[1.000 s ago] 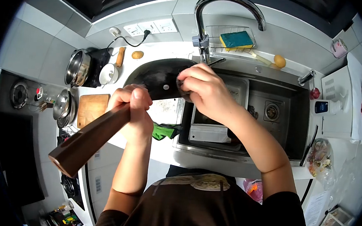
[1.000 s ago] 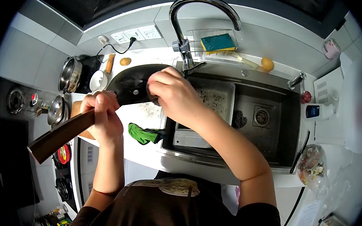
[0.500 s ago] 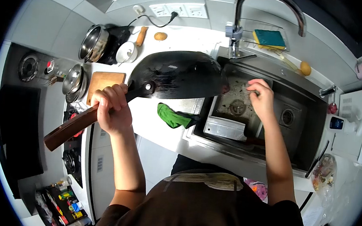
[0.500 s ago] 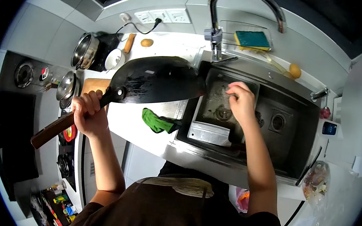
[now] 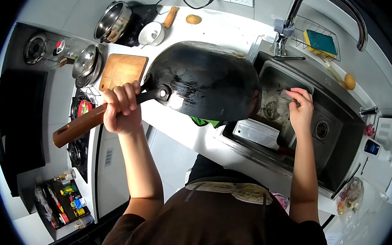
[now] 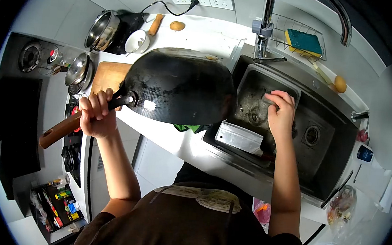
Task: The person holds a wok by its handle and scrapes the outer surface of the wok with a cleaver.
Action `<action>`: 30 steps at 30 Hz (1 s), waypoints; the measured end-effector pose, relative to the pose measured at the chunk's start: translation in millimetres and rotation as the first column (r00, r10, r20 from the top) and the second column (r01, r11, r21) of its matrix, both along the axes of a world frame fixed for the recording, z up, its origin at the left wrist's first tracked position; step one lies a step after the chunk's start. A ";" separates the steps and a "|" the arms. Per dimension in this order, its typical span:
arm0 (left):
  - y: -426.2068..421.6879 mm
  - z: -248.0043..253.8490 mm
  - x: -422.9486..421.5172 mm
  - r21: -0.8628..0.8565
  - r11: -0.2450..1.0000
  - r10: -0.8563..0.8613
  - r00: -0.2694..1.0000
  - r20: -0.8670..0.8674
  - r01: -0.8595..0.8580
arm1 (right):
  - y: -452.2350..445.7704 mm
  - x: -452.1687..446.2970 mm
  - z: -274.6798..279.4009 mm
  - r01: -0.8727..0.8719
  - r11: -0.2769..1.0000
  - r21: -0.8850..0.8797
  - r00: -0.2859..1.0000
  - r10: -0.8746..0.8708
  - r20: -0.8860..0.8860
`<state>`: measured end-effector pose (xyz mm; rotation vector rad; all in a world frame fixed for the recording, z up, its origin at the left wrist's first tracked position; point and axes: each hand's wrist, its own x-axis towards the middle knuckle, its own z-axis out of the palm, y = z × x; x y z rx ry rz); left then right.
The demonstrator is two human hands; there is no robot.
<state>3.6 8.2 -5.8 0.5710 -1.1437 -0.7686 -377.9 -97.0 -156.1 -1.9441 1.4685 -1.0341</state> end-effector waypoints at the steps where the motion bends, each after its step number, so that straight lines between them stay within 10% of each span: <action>1: 0.4 -1.5 1.9 -0.005 1.000 -0.004 1.000 -0.005 0.004 | 1.6 1.5 0.9 0.005 1.000 0.003 1.000 -0.005 -0.007; 18: 8.9 -17.0 32.4 0.060 0.998 -0.002 0.962 -0.275 0.019 | 43.7 19.3 11.0 -0.113 0.972 0.206 0.930 0.030 0.367; 24: 12.4 -21.1 32.9 0.057 0.998 0.034 0.957 -0.289 -0.018 | 79.2 -8.1 -36.5 -0.165 0.871 0.462 0.932 0.292 -0.216; 30: 12.1 -19.4 30.3 0.057 0.998 0.043 0.965 -0.257 -0.029 | 102.0 -28.0 -81.4 -0.130 0.898 0.421 0.908 0.279 -0.314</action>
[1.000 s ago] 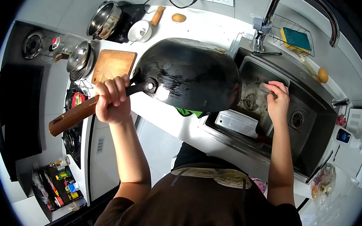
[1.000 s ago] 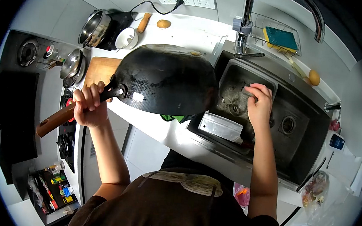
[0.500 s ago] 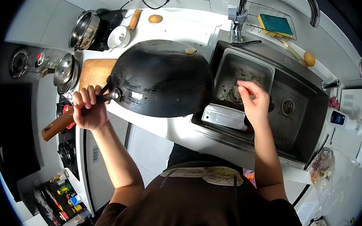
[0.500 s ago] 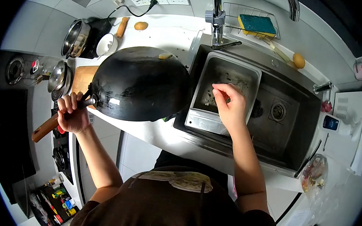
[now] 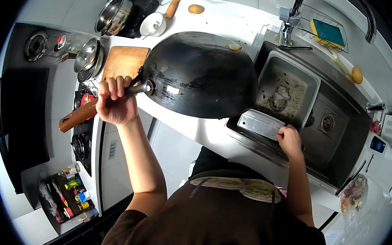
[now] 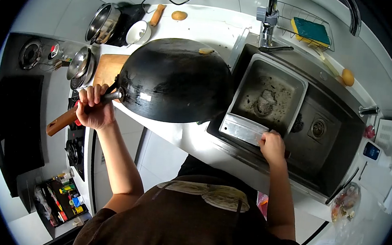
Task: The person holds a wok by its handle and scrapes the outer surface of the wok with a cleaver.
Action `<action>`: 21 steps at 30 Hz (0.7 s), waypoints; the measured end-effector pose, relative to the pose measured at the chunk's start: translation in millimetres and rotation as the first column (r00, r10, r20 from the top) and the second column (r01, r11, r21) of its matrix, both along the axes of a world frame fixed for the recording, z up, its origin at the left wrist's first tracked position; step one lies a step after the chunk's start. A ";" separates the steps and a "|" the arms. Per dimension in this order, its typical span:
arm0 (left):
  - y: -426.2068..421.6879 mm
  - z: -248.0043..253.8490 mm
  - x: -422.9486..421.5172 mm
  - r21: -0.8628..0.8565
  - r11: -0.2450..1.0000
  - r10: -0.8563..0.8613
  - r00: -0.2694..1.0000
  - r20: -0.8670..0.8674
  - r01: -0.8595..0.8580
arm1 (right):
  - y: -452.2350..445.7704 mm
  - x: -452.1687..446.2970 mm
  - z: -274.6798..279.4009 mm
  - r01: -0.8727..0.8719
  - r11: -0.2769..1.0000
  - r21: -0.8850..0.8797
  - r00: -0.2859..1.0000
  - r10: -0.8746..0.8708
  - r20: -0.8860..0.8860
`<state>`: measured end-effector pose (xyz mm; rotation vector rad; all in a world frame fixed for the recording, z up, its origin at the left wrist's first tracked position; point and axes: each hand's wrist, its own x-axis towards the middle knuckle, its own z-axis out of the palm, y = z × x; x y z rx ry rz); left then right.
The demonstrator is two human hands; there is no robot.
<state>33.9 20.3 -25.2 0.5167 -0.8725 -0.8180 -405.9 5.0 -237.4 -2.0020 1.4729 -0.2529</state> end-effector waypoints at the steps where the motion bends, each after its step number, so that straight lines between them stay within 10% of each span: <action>1: 0.5 0.1 0.0 0.000 1.000 0.005 1.000 0.000 -0.005 | 0.8 -2.8 -7.3 0.001 0.999 0.047 0.999 0.001 -0.038; 16: 0.4 2.1 -9.7 0.004 1.000 -0.005 1.000 -0.007 0.005 | 8.1 -13.9 -14.2 -0.009 0.954 0.299 0.999 0.019 -0.031; 19: -3.6 4.6 -20.3 0.049 0.984 0.174 0.979 -0.109 -0.169 | 13.1 -19.7 -11.0 -0.046 0.999 -0.007 0.998 0.046 0.040; 21: -8.0 8.7 -27.5 0.097 0.953 0.302 0.938 -0.171 -0.289 | 8.1 -12.2 27.6 0.111 0.985 0.129 0.992 -0.118 0.050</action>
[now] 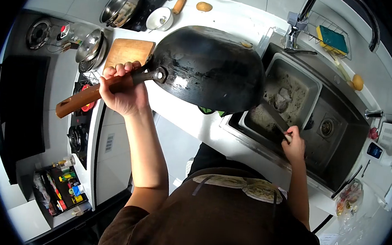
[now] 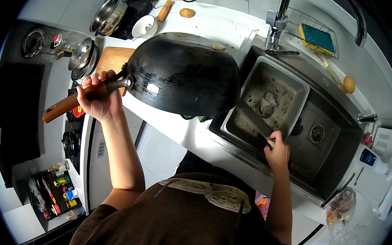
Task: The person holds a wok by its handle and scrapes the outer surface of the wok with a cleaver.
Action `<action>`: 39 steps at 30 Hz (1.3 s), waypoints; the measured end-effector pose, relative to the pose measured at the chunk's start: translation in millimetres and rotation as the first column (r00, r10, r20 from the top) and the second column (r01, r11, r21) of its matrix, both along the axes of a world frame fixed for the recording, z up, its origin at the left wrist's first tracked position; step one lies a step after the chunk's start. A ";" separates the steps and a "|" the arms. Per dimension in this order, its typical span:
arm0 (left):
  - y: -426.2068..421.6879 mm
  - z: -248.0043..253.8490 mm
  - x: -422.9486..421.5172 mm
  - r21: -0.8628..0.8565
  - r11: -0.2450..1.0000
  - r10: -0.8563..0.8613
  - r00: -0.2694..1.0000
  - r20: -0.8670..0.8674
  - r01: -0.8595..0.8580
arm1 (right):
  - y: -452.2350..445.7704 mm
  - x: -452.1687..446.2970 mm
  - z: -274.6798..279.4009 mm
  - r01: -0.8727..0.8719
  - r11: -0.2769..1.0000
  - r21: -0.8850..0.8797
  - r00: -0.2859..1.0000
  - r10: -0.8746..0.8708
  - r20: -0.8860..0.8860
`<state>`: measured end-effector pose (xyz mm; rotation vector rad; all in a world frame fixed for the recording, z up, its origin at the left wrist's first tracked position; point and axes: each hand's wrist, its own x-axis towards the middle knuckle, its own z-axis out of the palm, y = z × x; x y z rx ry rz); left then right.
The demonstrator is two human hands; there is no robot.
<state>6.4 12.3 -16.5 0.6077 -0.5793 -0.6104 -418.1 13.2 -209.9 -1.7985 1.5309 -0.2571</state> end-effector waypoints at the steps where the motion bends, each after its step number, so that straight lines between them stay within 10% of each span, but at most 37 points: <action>1: -1.6 0.5 0.0 -0.008 1.000 -0.003 1.000 -0.003 0.003 | -2.4 1.8 14.4 0.159 0.978 0.136 0.987 -0.161 0.005; 6: -8.6 6.8 -3.8 -0.013 0.997 -0.075 0.995 0.058 0.076 | -18.1 -13.2 36.7 0.379 0.925 -0.021 0.793 -0.313 0.523; 9: -14.1 17.4 -18.8 0.040 0.999 -0.033 0.997 0.076 0.030 | -29.9 13.9 100.9 0.399 0.891 0.217 0.651 -0.442 0.618; 15: -23.3 24.9 -30.6 0.091 0.996 0.001 0.993 0.118 -0.012 | -45.1 96.9 164.0 0.242 0.966 0.086 0.377 -0.176 0.909; 39: -35.4 29.4 -35.5 0.095 0.993 0.062 0.995 0.075 -0.069 | -49.5 173.3 189.1 0.141 0.983 -0.115 0.594 0.009 0.804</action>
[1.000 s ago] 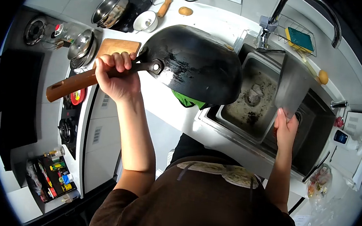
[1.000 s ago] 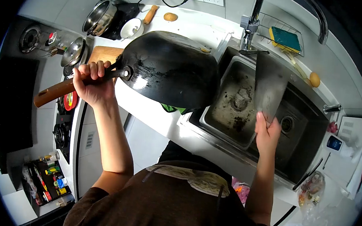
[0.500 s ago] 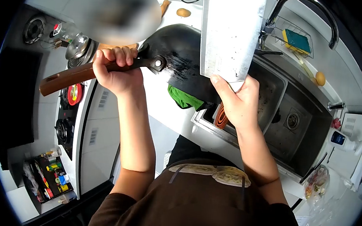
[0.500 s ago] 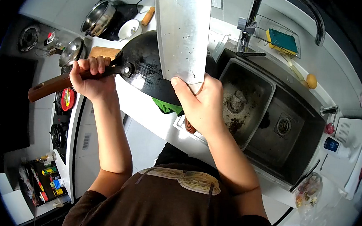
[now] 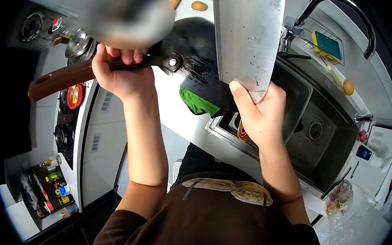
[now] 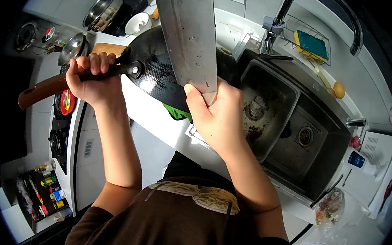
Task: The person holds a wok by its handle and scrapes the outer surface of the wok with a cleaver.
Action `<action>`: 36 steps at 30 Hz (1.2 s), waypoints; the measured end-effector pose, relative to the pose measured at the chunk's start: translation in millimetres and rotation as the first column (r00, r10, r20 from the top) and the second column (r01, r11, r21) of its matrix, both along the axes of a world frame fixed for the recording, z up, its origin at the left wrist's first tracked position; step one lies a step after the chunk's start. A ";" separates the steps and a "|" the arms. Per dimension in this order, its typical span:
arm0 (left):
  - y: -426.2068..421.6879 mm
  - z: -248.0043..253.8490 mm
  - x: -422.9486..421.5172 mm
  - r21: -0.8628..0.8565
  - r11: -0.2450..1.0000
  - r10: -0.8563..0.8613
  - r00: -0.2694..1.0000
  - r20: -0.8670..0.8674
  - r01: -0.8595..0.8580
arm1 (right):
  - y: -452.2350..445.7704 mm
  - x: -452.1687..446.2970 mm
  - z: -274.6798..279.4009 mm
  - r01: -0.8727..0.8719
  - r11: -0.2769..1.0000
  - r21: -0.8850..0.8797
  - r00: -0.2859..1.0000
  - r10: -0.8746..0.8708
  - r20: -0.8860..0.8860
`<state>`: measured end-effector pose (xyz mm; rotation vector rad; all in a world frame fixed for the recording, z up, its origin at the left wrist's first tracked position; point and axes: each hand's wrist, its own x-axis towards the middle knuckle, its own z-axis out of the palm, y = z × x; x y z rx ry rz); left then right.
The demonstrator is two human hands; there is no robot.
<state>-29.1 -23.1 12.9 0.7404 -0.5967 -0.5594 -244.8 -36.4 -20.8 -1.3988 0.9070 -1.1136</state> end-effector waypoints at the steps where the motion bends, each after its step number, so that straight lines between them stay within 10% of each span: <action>1: -0.2 0.2 -0.6 0.003 1.000 0.010 1.000 -0.013 -0.010 | -0.5 0.4 -1.8 -0.001 1.000 0.000 1.000 0.001 -0.003; 36: -3.1 3.1 1.9 0.041 0.997 0.070 0.994 -0.084 -0.067 | -5.6 1.2 3.8 -0.066 0.998 0.006 0.998 0.066 -0.013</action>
